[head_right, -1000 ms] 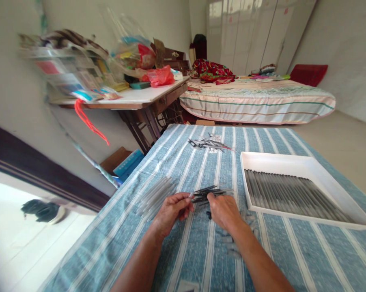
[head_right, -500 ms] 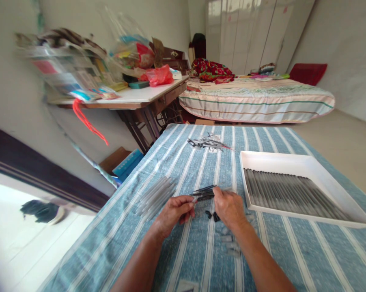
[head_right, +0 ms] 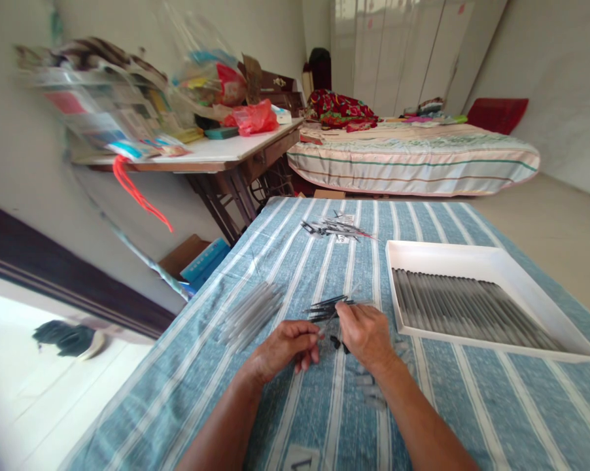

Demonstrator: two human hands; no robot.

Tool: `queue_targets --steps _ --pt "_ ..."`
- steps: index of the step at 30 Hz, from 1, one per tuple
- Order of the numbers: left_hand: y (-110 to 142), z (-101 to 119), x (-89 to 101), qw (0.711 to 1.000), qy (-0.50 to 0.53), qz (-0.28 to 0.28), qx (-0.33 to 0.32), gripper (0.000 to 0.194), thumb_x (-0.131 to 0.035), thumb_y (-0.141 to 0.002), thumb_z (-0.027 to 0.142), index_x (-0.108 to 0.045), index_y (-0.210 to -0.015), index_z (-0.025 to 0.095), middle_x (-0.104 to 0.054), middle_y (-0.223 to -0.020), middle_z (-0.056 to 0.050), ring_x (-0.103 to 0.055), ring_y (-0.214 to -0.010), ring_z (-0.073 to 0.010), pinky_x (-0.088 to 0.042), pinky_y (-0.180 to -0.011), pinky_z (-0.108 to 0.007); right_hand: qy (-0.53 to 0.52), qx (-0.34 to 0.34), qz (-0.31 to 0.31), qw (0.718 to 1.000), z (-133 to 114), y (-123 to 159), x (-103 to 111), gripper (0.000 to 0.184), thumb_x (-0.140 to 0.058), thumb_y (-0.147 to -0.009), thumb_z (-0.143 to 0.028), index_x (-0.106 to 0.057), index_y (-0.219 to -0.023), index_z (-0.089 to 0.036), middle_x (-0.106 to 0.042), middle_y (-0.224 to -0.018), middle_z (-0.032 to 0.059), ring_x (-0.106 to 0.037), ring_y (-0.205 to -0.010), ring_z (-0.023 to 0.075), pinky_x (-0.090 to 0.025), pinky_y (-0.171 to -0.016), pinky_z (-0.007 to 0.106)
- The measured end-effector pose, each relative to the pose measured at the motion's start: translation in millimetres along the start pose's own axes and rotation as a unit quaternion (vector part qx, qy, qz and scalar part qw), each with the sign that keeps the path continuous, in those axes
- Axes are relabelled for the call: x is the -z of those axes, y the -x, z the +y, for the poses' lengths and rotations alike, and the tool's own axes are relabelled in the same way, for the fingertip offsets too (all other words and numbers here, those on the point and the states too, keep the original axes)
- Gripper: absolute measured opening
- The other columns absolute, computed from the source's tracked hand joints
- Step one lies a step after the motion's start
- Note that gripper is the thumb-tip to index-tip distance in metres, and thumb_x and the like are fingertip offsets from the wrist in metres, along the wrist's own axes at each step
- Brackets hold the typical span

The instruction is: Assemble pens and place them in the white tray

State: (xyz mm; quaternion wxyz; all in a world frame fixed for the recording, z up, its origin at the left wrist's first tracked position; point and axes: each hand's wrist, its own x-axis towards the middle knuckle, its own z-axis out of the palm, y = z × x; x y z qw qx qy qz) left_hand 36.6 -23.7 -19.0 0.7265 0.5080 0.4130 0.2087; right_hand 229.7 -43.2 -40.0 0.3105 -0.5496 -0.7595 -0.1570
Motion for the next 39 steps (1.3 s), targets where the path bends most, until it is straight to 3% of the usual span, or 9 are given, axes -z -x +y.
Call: queue_targets --steps 9,13,17,19,22,24,29,34,39 --pt "0.2 1.4 -1.9 1.000 0.025 0.007 0.001 0.024 -0.066 -0.071 0.033 -0.060 -0.082 0.012 -0.066 -0.059 -0.003 -0.054 -0.040 -0.0095 -0.036 -0.037 -0.019 -0.016 0.039 0.020 0.999 -8.0 -0.4 1.2 0.025 -0.044 -0.087 -0.010 -0.068 -0.083 -0.015 -0.065 -0.061 0.0042 -0.059 -0.058 0.0146 -0.040 -0.063 0.026" --pt "-0.3 1.2 -0.4 0.998 0.054 0.019 -0.034 0.025 -0.066 -0.073 0.033 -0.061 -0.086 0.012 -0.066 -0.062 -0.003 -0.055 -0.043 -0.0090 -0.037 -0.040 -0.019 -0.071 0.082 0.058 0.992 -17.8 -1.2 0.9 0.020 -0.047 -0.087 -0.010 -0.066 -0.090 -0.013 -0.065 -0.060 0.0037 -0.059 -0.057 0.0144 -0.042 -0.063 0.026" --pt "0.1 4.2 1.0 0.988 0.113 0.047 -0.098 0.024 -0.066 -0.075 0.031 -0.061 -0.089 0.013 -0.067 -0.065 -0.003 -0.055 -0.046 -0.0088 -0.039 -0.043 -0.019 -0.123 0.028 0.105 0.986 -16.2 -1.3 1.1 0.017 -0.052 -0.085 -0.013 -0.063 -0.097 -0.010 -0.070 -0.075 0.0074 -0.063 -0.063 0.0145 -0.044 -0.064 0.024" --pt "0.5 6.1 1.3 0.979 0.139 0.062 -0.132 0.022 -0.066 -0.075 0.030 -0.061 -0.089 0.013 -0.067 -0.067 -0.003 -0.055 -0.048 -0.0085 -0.040 -0.045 -0.019 -0.137 -0.015 0.050 0.989 -12.0 -1.1 2.1 0.012 -0.054 -0.084 -0.017 -0.065 -0.085 -0.014 -0.070 -0.069 0.0049 -0.062 -0.058 0.0140 -0.042 -0.059 0.024" --pt "1.0 7.7 1.3 0.969 0.164 0.080 -0.164 0.020 -0.067 -0.074 0.029 -0.062 -0.087 0.014 -0.067 -0.068 -0.003 -0.056 -0.050 -0.0086 -0.041 -0.047 -0.019 -0.143 -0.056 -0.128 0.980 -7.2 -2.3 5.5 0.012 -0.058 -0.080 -0.024 -0.066 -0.073 -0.019 -0.065 -0.056 -0.0001 -0.060 -0.051 0.0136 -0.036 -0.052 0.024" --pt "1.2 7.9 1.2 0.968 0.167 0.083 -0.171 0.020 -0.067 -0.075 0.027 -0.062 -0.087 0.014 -0.067 -0.069 -0.003 -0.056 -0.050 -0.0087 -0.041 -0.047 -0.019 -0.135 -0.068 -0.226 0.962 -6.8 -4.6 8.7 0.012 -0.059 -0.079 -0.027 -0.066 -0.072 -0.021 -0.067 -0.059 -0.0003 -0.062 -0.056 0.0150 -0.035 -0.053 0.024" --pt "1.1 6.4 0.3 0.971 0.164 0.068 -0.160 0.018 -0.067 -0.076 0.026 -0.062 -0.087 0.013 -0.067 -0.066 -0.003 -0.055 -0.048 -0.0082 -0.040 -0.045 -0.019 -0.082 -0.049 -0.348 0.933 -12.1 -10.1 12.1 0.018 -0.054 -0.080 -0.030 -0.067 -0.072 -0.021 -0.071 -0.071 0.0045 -0.066 -0.070 0.0207 -0.033 -0.056 0.026" --pt "-0.1 4.0 -0.1 0.974 0.162 0.047 -0.153 0.022 -0.065 -0.077 0.026 -0.062 -0.095 0.013 -0.066 -0.064 -0.002 -0.051 -0.044 -0.0072 -0.037 -0.042 -0.018 -0.100 -0.056 -0.356 0.927 -13.5 -8.5 7.1 0.018 -0.052 -0.079 -0.026 -0.067 -0.072 -0.021 -0.070 -0.070 0.0055 -0.065 -0.069 0.0209 -0.033 -0.056 0.027" --pt "0.2 3.1 -0.2 0.977 0.146 0.032 -0.154 0.031 -0.063 -0.079 0.026 -0.060 -0.108 0.014 -0.066 -0.064 -0.002 -0.050 -0.043 -0.0070 -0.035 -0.041 -0.018 -0.242 -0.137 -0.253 0.927 -8.4 -5.4 5.2 0.015 -0.053 -0.078 -0.024 -0.065 -0.070 -0.019 -0.064 -0.059 0.0007 -0.057 -0.057 0.0144 -0.035 -0.054 0.024"
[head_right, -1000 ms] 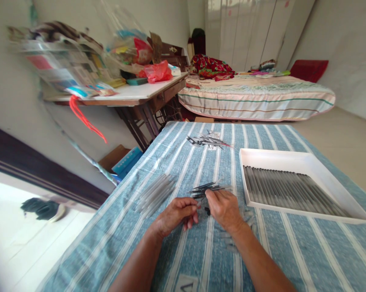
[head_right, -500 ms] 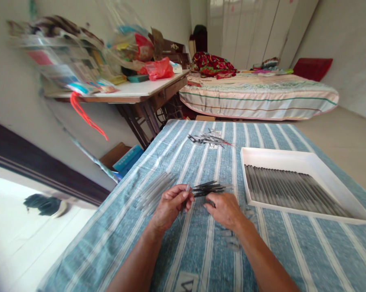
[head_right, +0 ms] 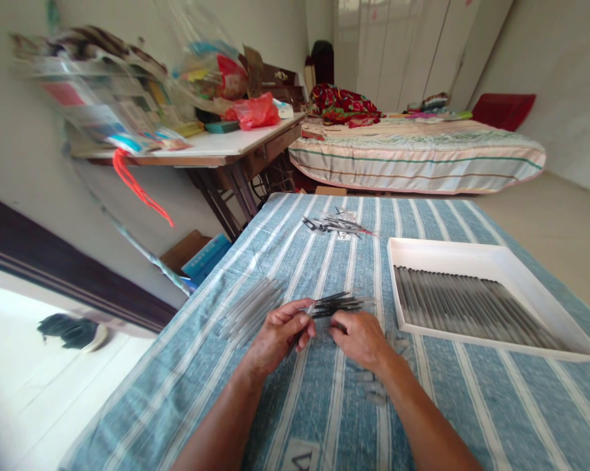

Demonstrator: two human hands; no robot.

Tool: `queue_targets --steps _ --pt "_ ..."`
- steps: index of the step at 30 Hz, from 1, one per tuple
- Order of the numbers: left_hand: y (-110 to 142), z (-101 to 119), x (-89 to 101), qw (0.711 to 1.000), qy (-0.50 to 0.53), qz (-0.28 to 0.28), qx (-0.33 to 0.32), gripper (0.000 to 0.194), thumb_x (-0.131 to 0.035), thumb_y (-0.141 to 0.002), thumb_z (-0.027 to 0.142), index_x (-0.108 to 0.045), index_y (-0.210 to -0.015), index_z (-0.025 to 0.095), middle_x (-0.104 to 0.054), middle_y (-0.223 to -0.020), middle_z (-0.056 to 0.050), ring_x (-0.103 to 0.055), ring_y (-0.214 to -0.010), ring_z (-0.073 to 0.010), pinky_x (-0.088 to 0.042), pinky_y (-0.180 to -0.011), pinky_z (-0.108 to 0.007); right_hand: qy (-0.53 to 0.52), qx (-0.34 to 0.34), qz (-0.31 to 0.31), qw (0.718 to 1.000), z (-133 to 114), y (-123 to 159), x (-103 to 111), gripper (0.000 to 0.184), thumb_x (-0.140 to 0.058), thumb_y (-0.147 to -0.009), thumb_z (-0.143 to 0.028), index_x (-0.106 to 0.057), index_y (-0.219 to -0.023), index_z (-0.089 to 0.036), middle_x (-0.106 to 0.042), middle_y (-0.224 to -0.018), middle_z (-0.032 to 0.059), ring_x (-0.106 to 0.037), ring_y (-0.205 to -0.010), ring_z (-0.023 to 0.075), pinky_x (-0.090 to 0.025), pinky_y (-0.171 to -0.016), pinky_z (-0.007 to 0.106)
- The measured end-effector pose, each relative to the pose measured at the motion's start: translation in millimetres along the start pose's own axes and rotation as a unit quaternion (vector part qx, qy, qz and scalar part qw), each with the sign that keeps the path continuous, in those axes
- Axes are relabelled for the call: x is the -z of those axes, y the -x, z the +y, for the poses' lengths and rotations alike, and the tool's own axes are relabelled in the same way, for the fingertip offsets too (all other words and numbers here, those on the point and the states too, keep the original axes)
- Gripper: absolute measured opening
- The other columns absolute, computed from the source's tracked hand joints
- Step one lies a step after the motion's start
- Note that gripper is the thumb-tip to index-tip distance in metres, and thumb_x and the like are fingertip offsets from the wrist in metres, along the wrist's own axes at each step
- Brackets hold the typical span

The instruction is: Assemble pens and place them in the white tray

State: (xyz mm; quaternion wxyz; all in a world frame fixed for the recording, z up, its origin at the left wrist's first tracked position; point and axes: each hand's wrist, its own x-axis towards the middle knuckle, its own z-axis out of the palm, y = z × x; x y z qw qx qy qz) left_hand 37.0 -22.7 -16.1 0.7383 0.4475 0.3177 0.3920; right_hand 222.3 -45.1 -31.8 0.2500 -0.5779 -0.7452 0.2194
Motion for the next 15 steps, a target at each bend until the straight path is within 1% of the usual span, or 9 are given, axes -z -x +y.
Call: queue_targets --steps 2,3,5,7,9,11,13,15 --pt "0.4 -0.5 0.1 1.000 -0.009 -0.008 0.007 0.033 -0.063 -0.080 0.027 -0.060 -0.110 0.014 -0.066 -0.064 -0.002 -0.050 -0.044 -0.0068 -0.035 -0.041 -0.018 -0.116 -0.015 0.028 0.993 2.6 0.6 0.8 0.014 -0.054 -0.078 -0.026 -0.063 -0.069 -0.018 -0.060 -0.056 -0.0008 -0.054 -0.051 0.0122 -0.037 -0.051 0.023" --pt "0.6 -1.0 0.3 1.000 -0.014 -0.014 0.013 0.033 -0.063 -0.080 0.028 -0.060 -0.110 0.014 -0.066 -0.065 -0.002 -0.050 -0.044 -0.0068 -0.035 -0.041 -0.018 -0.181 -0.027 0.030 0.983 3.8 1.0 1.2 0.013 -0.056 -0.077 -0.027 -0.062 -0.070 -0.018 -0.059 -0.055 -0.0013 -0.053 -0.049 0.0115 -0.037 -0.049 0.022" --pt "0.8 -2.5 0.7 0.999 -0.029 -0.026 0.031 0.035 -0.064 -0.079 0.030 -0.061 -0.110 0.014 -0.066 -0.065 -0.002 -0.051 -0.044 -0.0071 -0.034 -0.041 -0.018 -0.301 -0.057 0.024 0.952 5.4 1.8 2.1 0.013 -0.060 -0.075 -0.030 -0.063 -0.074 -0.017 -0.058 -0.052 -0.0024 -0.052 -0.045 0.0107 -0.038 -0.045 0.021" --pt "0.9 -4.3 1.0 0.997 -0.045 -0.037 0.051 0.038 -0.065 -0.077 0.031 -0.061 -0.110 0.013 -0.066 -0.064 -0.003 -0.051 -0.044 -0.0076 -0.034 -0.040 -0.018 -0.382 -0.082 0.023 0.920 6.2 2.3 3.5 0.016 -0.066 -0.071 -0.032 -0.063 -0.074 -0.017 -0.056 -0.048 -0.0035 -0.051 -0.042 0.0103 -0.038 -0.042 0.021" --pt "1.0 -5.9 1.3 0.995 -0.057 -0.048 0.063 0.040 -0.066 -0.077 0.032 -0.061 -0.112 0.013 -0.066 -0.064 -0.003 -0.052 -0.044 -0.0077 -0.034 -0.040 -0.018 -0.431 -0.092 0.031 0.897 6.9 2.5 4.9 0.018 -0.071 -0.067 -0.032 -0.065 -0.073 -0.016 -0.056 -0.047 -0.0036 -0.050 -0.042 0.0100 -0.039 -0.041 0.020" --pt "1.1 -7.0 1.5 0.994 -0.064 -0.059 0.069 0.040 -0.065 -0.078 0.032 -0.061 -0.114 0.014 -0.066 -0.065 -0.004 -0.052 -0.044 -0.0075 -0.035 -0.041 -0.018 -0.466 -0.088 0.037 0.879 8.5 2.5 5.8 0.017 -0.072 -0.066 -0.031 -0.067 -0.073 -0.016 -0.059 -0.050 -0.0027 -0.052 -0.043 0.0098 -0.041 -0.043 0.020" --pt "1.3 -7.3 1.5 0.993 -0.068 -0.066 0.073 0.039 -0.064 -0.079 0.032 -0.061 -0.114 0.014 -0.066 -0.066 -0.004 -0.052 -0.045 -0.0072 -0.035 -0.042 -0.018 -0.494 -0.075 0.038 0.865 10.6 2.7 6.0 0.016 -0.072 -0.068 -0.030 -0.069 -0.077 -0.017 -0.063 -0.056 -0.0011 -0.054 -0.046 0.0099 -0.043 -0.046 0.021" --pt "1.2 -7.3 1.2 0.992 -0.071 -0.068 0.076 0.038 -0.063 -0.079 0.031 -0.061 -0.113 0.014 -0.066 -0.066 -0.004 -0.052 -0.045 -0.0071 -0.035 -0.042 -0.018 -0.508 -0.060 0.039 0.858 12.4 3.0 5.6 0.015 -0.070 -0.071 -0.029 -0.070 -0.081 -0.018 -0.066 -0.062 0.0000 -0.056 -0.048 0.0102 -0.045 -0.048 0.022"
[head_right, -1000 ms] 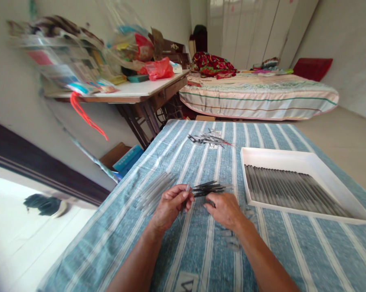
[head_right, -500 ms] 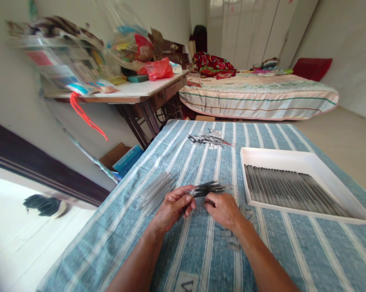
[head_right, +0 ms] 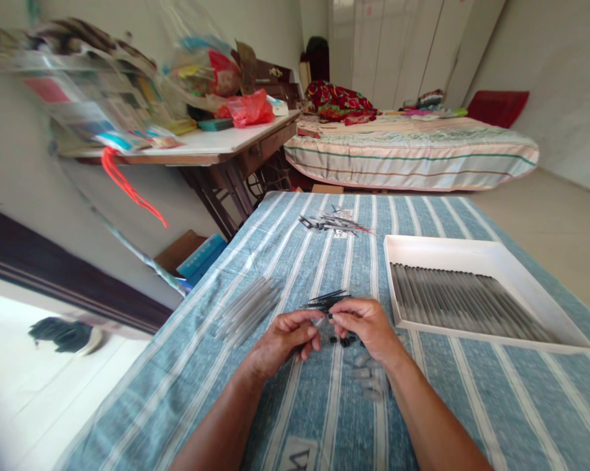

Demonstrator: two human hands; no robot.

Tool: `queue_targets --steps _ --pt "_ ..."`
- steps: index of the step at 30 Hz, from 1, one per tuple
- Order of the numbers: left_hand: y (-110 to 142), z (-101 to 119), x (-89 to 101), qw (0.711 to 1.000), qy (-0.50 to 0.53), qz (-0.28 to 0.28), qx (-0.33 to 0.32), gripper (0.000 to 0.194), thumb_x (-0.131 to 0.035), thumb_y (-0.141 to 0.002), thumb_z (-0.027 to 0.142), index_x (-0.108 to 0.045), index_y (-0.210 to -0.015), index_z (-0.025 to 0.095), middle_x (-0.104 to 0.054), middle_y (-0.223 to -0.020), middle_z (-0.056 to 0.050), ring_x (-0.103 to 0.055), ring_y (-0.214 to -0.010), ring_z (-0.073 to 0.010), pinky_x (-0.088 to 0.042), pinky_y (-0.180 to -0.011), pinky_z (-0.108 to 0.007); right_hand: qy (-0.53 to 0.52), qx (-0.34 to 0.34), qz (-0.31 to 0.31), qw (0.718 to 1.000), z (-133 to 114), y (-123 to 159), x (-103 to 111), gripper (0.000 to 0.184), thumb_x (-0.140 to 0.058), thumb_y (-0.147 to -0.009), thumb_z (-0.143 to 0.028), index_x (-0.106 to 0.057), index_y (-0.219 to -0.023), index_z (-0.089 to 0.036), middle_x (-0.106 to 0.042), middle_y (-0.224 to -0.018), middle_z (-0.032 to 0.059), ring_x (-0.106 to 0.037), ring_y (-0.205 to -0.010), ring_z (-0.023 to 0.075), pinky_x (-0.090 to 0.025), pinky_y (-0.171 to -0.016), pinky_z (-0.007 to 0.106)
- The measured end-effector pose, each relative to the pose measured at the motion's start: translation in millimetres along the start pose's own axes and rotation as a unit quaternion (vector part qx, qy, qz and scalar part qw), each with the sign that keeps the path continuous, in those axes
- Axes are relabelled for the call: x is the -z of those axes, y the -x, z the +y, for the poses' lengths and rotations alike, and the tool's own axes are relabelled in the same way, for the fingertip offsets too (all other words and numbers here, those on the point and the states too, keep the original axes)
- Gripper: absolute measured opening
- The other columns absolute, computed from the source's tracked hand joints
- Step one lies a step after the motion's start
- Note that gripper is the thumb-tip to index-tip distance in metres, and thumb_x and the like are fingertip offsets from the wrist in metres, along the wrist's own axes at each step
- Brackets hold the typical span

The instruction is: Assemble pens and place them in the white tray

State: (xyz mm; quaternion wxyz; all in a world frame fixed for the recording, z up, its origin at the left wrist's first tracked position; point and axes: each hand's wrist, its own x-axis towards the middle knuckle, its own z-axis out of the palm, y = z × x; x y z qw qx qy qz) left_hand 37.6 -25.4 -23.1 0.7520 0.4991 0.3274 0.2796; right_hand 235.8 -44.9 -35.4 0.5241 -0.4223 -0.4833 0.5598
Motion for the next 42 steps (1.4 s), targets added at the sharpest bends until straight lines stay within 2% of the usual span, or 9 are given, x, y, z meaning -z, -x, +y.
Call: queue_targets --steps 17,29,34,38,42 --pt "-1.5 -0.4 -1.2 0.999 -0.038 -0.013 0.026 0.039 -0.067 -0.075 0.032 -0.062 -0.109 0.014 -0.067 -0.066 -0.003 -0.052 -0.043 -0.0065 -0.034 -0.040 -0.017 0.094 0.020 -0.038 0.995 -3.7 1.9 -0.9 0.018 -0.065 -0.074 -0.032 -0.068 -0.081 -0.016 -0.062 -0.060 -0.0004 -0.054 -0.049 0.0101 -0.044 -0.047 0.022" --pt "-0.9 0.0 -2.2 0.994 -0.096 -0.019 0.051 0.030 -0.063 -0.077 0.029 -0.066 -0.103 0.014 -0.065 -0.064 -0.002 -0.050 -0.044 -0.0058 -0.033 -0.041 -0.016 0.203 0.044 -0.092 0.974 -9.4 3.3 0.4 0.016 -0.058 -0.078 -0.028 -0.068 -0.078 -0.015 -0.058 -0.060 -0.0008 -0.052 -0.050 0.0093 -0.041 -0.050 0.021" --pt "-0.2 1.2 -3.1 0.991 -0.116 -0.022 0.054 0.026 -0.061 -0.078 0.029 -0.068 -0.098 0.014 -0.066 -0.064 -0.002 -0.049 -0.043 -0.0059 -0.032 -0.041 -0.017 0.221 0.031 -0.094 0.970 -10.2 3.8 -3.1 0.015 -0.057 -0.078 -0.025 -0.068 -0.078 -0.015 -0.060 -0.063 0.0002 -0.051 -0.050 0.0089 -0.040 -0.050 0.021" --pt "-0.1 1.2 -3.2 0.993 -0.113 -0.016 0.044 0.027 -0.060 -0.078 0.030 -0.067 -0.098 0.014 -0.065 -0.062 -0.001 -0.049 -0.043 -0.0058 -0.031 -0.040 -0.017 0.215 -0.005 -0.074 0.974 -5.8 3.3 -2.5 0.018 -0.058 -0.077 -0.029 -0.069 -0.084 -0.016 -0.057 -0.055 -0.0016 -0.051 -0.048 0.0098 -0.041 -0.047 0.021" --pt "-0.8 -0.1 -3.1 0.992 -0.121 -0.006 0.042 0.026 -0.060 -0.078 0.031 -0.067 -0.096 0.013 -0.064 -0.060 -0.001 -0.048 -0.042 -0.0059 -0.031 -0.040 -0.017 0.231 -0.017 -0.087 0.969 -6.0 3.3 -1.0 0.019 -0.056 -0.079 -0.032 -0.067 -0.081 -0.016 -0.059 -0.058 -0.0012 -0.051 -0.048 0.0089 -0.041 -0.046 0.020"
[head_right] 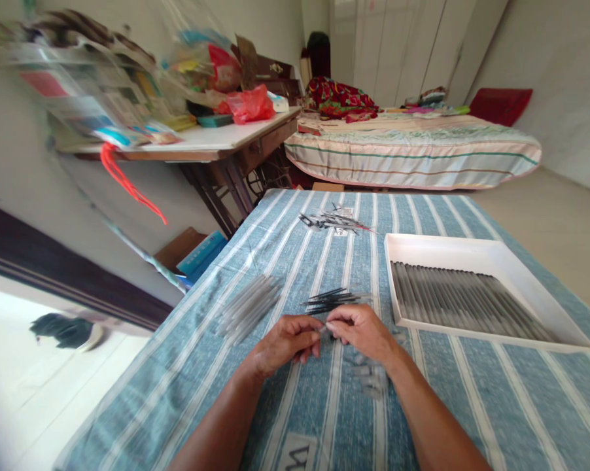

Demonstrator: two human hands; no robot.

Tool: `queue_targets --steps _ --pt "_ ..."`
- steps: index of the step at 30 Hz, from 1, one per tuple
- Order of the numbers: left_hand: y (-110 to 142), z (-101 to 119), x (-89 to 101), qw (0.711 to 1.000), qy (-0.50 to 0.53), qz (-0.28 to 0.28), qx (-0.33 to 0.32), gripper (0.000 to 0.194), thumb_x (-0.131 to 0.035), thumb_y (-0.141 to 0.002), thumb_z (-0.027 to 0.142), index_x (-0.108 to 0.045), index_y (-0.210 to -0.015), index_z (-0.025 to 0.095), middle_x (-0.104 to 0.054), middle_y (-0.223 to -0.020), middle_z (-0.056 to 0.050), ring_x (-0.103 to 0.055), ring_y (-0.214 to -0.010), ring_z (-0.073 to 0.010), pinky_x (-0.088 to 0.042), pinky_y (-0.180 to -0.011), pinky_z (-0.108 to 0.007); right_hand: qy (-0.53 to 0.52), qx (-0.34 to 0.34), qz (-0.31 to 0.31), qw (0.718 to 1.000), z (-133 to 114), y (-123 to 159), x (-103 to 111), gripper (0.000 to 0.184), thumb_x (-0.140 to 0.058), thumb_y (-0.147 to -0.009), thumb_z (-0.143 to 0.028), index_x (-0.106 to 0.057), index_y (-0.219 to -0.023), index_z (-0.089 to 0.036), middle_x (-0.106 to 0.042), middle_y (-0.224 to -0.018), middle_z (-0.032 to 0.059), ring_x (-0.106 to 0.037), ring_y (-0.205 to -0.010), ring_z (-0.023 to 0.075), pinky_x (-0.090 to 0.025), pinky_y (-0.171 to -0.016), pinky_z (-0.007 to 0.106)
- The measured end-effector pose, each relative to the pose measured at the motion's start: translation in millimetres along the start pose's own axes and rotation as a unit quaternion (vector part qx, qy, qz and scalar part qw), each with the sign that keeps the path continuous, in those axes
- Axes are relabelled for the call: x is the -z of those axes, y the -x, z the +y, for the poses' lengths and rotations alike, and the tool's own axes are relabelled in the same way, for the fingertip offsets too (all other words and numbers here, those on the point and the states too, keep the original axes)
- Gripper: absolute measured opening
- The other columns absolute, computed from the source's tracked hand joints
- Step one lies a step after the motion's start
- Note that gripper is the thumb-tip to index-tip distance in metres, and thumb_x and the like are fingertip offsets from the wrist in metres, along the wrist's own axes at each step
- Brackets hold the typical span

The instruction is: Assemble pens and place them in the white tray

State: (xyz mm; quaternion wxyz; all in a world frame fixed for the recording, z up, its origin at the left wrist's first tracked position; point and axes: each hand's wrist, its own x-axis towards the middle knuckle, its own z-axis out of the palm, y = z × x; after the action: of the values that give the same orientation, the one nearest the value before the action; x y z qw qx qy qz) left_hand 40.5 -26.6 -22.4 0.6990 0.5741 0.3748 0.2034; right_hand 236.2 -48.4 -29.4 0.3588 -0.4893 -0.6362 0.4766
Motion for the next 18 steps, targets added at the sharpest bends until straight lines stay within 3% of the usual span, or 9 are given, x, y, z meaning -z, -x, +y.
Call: queue_targets --steps 7,18 --pt "1.2 2.1 -1.0 1.000 -0.019 -0.008 0.006 0.022 -0.058 -0.079 0.030 -0.066 -0.089 0.013 -0.063 -0.060 0.000 -0.047 -0.041 -0.0053 -0.031 -0.040 -0.017 0.003 -0.010 -0.032 0.999 -1.0 0.1 1.3 0.018 -0.053 -0.081 -0.030 -0.062 -0.077 -0.015 -0.058 -0.058 -0.0020 -0.050 -0.047 0.0074 -0.040 -0.045 0.018" --pt "3.5 7.7 -1.9 1.000 0.008 -0.006 0.018 0.022 -0.060 -0.078 0.033 -0.067 -0.086 0.013 -0.063 -0.058 0.000 -0.045 -0.038 -0.0050 -0.029 -0.039 -0.018 -0.036 -0.024 -0.034 0.998 -0.3 0.2 -0.4 0.018 -0.054 -0.081 -0.032 -0.061 -0.080 -0.015 -0.061 -0.062 -0.0009 -0.053 -0.048 0.0077 -0.042 -0.045 0.019"
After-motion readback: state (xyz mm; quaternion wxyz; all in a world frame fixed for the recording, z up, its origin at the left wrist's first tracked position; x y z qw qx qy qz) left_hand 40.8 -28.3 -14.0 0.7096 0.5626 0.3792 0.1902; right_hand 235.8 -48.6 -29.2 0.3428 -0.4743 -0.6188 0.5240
